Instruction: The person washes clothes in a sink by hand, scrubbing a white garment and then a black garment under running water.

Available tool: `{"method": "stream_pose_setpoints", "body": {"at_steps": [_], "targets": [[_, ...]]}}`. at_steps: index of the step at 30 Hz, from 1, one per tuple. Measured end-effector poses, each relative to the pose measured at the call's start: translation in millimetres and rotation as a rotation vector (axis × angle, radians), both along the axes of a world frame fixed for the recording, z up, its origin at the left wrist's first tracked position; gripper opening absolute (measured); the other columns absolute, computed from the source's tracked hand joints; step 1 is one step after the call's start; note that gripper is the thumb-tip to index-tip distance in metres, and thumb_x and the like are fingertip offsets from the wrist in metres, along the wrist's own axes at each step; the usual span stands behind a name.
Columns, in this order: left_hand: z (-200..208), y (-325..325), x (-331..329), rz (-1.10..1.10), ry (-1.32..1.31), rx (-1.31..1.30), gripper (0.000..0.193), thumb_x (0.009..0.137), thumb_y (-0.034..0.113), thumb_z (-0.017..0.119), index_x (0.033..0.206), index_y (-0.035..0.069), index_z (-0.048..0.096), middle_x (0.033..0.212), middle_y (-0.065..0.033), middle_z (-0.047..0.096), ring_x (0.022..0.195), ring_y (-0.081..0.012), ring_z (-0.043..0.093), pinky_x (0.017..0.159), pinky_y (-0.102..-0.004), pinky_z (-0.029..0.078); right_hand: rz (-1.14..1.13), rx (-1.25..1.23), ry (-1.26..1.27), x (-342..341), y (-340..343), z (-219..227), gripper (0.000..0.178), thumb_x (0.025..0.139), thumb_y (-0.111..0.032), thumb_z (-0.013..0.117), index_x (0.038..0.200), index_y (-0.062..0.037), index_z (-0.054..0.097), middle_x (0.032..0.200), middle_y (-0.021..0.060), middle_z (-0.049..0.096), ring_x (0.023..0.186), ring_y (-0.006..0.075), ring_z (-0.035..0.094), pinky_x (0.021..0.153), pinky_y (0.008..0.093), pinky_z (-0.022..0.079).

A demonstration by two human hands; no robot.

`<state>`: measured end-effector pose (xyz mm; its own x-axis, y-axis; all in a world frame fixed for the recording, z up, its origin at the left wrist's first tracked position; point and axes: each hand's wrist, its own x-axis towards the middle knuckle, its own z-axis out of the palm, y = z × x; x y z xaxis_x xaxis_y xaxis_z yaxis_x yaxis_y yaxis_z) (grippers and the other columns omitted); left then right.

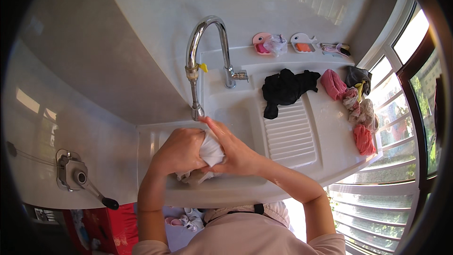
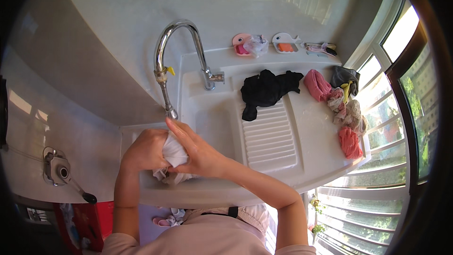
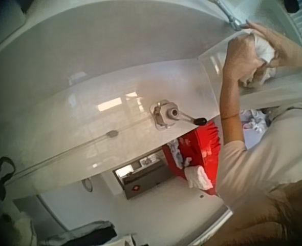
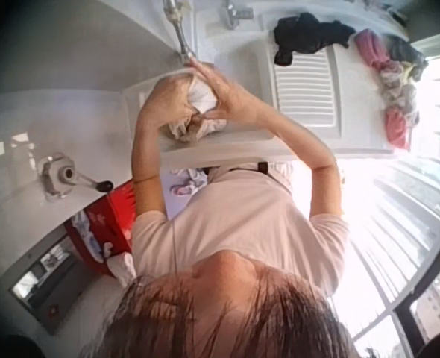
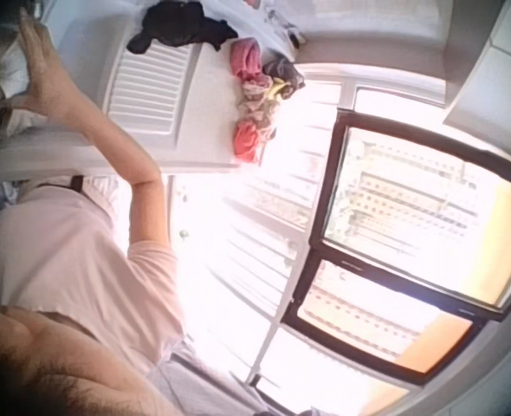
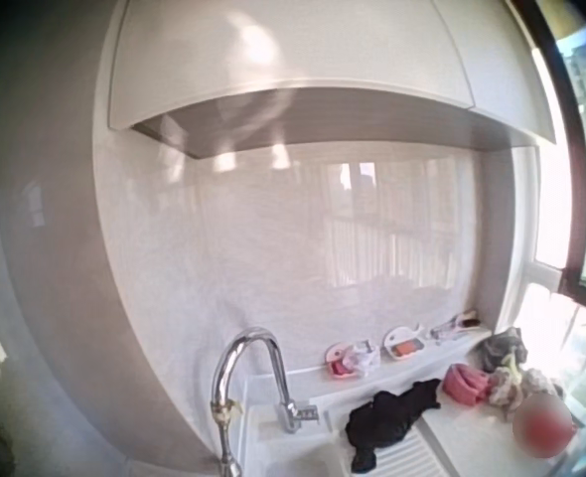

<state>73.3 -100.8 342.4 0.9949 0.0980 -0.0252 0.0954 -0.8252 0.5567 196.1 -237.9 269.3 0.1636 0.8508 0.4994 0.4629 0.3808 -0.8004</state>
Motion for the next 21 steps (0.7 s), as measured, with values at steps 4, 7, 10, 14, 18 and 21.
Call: {"method": "stream_pose_setpoints", "body": {"at_steps": [4,7,10,14,18,21], "targets": [[-85,26,1,0.103,0.244,-0.236,0.062,0.062,0.02,0.075,0.117,0.0,0.054,0.118,-0.0184,0.054,0.111,-0.0318,0.052,0.094,-0.0372,0.042,0.06,-0.423,-0.035,11,9,-54,0.104,0.061,-0.009,0.079,0.145,-0.0229,0.02,0.126,0.0187,0.046,0.111,0.0342,0.049,0.091,0.0452,0.042],[-181,33,-43,0.055,0.081,-0.413,0.08,0.066,0.031,0.078,0.133,0.004,0.042,0.139,-0.0175,0.035,0.132,-0.0314,0.031,0.106,-0.0359,0.031,-0.046,-0.569,-0.285,11,1,-123,0.1,0.063,-0.007,0.076,0.144,-0.0307,0.023,0.125,0.016,0.047,0.108,0.0321,0.049,0.089,0.0469,0.041],[-251,28,-65,0.287,0.368,-0.18,0.108,0.058,0.057,0.077,0.144,0.02,0.025,0.15,-0.0161,0.011,0.138,-0.0398,0.008,0.106,-0.0596,0.017,-0.277,-0.695,-0.643,-1,-9,-198,0.089,0.07,-0.009,0.07,0.142,-0.0375,0.026,0.133,0.0139,0.039,0.112,0.0327,0.046,0.086,0.0511,0.039],[-317,19,-68,0.306,0.54,0.215,0.117,0.048,0.068,0.075,0.145,0.031,0.021,0.151,-0.0154,0.004,0.136,-0.0474,0.003,0.095,-0.0731,0.017,-0.288,-0.711,-0.921,-23,-1,-245,0.067,0.082,-0.014,0.057,0.138,-0.0428,0.033,0.152,0.0095,0.01,0.131,0.0368,0.027,0.092,0.0615,0.032],[-348,27,-67,0.329,0.485,0.34,0.116,0.047,0.068,0.075,0.144,0.029,0.025,0.146,-0.0162,0.022,0.132,-0.0469,0.02,0.09,-0.0707,0.028,-0.207,-0.803,-0.984,-24,10,-261,0.061,0.085,-0.017,0.053,0.138,-0.0425,0.034,0.153,0.0086,0.005,0.137,0.0357,0.017,0.095,0.0646,0.027],[-319,36,-51,0.339,0.665,0.175,0.109,0.054,0.061,0.075,0.143,0.026,0.025,0.146,-0.0149,0.024,0.129,-0.0444,0.029,0.098,-0.0629,0.029,-0.214,-0.828,-0.993,-18,23,-273,0.059,0.087,-0.019,0.05,0.138,-0.0421,0.034,0.153,0.0087,0.008,0.135,0.0347,0.02,0.095,0.0654,0.026]]}}
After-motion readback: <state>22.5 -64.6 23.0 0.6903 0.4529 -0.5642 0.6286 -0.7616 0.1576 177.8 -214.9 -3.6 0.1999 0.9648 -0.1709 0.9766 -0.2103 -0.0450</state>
